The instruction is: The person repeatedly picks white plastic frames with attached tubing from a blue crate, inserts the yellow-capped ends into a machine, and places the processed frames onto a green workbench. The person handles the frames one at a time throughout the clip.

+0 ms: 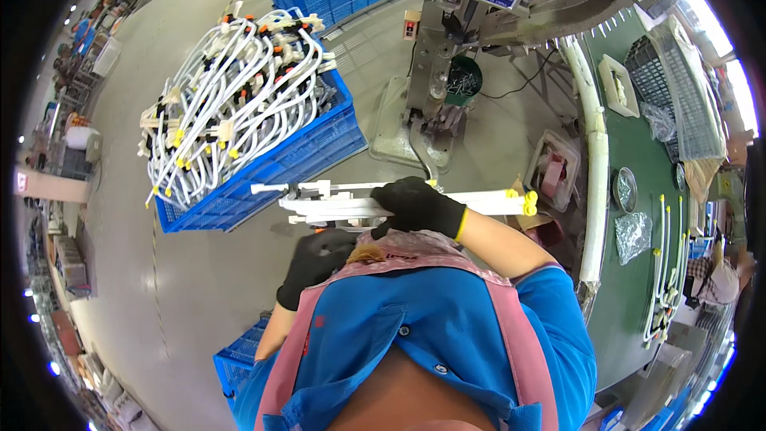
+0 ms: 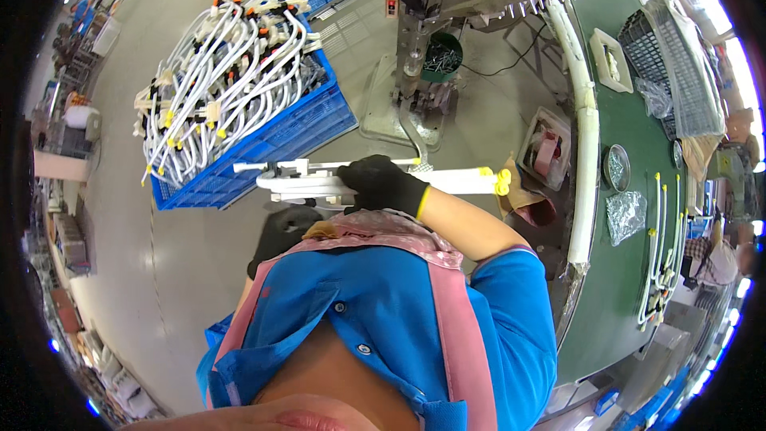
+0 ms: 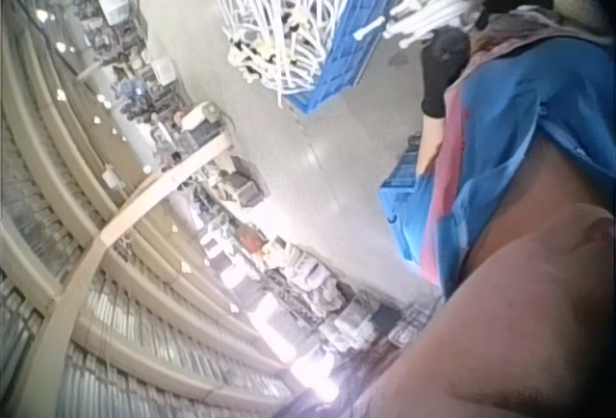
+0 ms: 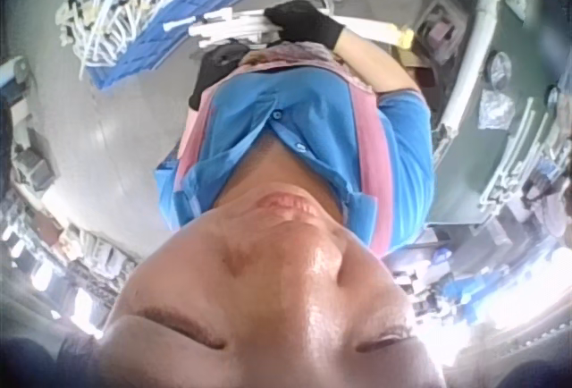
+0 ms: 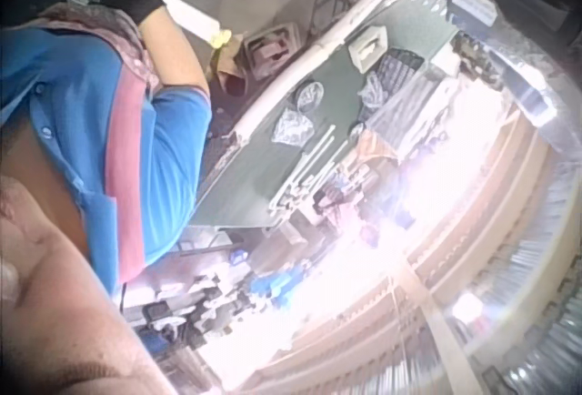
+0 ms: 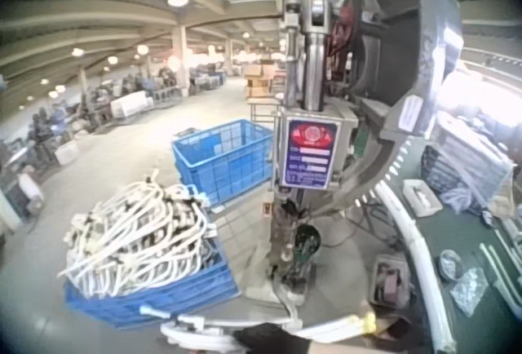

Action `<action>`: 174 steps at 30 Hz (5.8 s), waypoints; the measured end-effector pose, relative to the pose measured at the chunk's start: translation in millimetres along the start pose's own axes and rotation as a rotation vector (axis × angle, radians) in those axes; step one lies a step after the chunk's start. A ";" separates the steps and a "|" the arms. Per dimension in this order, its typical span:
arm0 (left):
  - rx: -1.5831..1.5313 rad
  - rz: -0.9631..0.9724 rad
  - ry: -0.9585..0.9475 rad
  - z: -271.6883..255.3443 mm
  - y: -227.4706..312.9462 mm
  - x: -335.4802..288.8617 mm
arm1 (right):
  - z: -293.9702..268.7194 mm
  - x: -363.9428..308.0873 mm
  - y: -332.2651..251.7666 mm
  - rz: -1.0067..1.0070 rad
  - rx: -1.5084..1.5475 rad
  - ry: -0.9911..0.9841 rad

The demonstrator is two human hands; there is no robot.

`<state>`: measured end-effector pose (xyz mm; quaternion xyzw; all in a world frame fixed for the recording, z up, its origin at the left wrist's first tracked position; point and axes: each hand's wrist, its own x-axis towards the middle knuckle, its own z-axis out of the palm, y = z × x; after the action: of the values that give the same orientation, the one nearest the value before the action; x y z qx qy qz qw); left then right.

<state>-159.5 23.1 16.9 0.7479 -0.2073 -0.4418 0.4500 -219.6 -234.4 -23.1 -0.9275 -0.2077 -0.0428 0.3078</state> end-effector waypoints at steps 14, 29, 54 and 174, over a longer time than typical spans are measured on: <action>0.424 0.403 -0.340 -62.1 -13.4 99.8 | 10.1 82.5 12.9 -0.095 0.013 -0.028; 0.208 0.071 -0.233 -86.4 25.7 103.1 | -117.6 -9.7 91.0 0.553 -0.164 0.729; 0.102 -0.023 -0.415 -89.7 42.9 117.9 | -130.1 28.4 111.6 0.589 0.069 0.849; 0.601 0.394 0.021 -102.0 -2.8 65.1 | -72.3 23.9 87.5 0.845 -0.020 0.867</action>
<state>-39.2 28.4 4.6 0.7971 -0.4636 -0.2579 0.2884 -158.3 -331.8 -8.2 -0.8305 0.3235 -0.2930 0.3461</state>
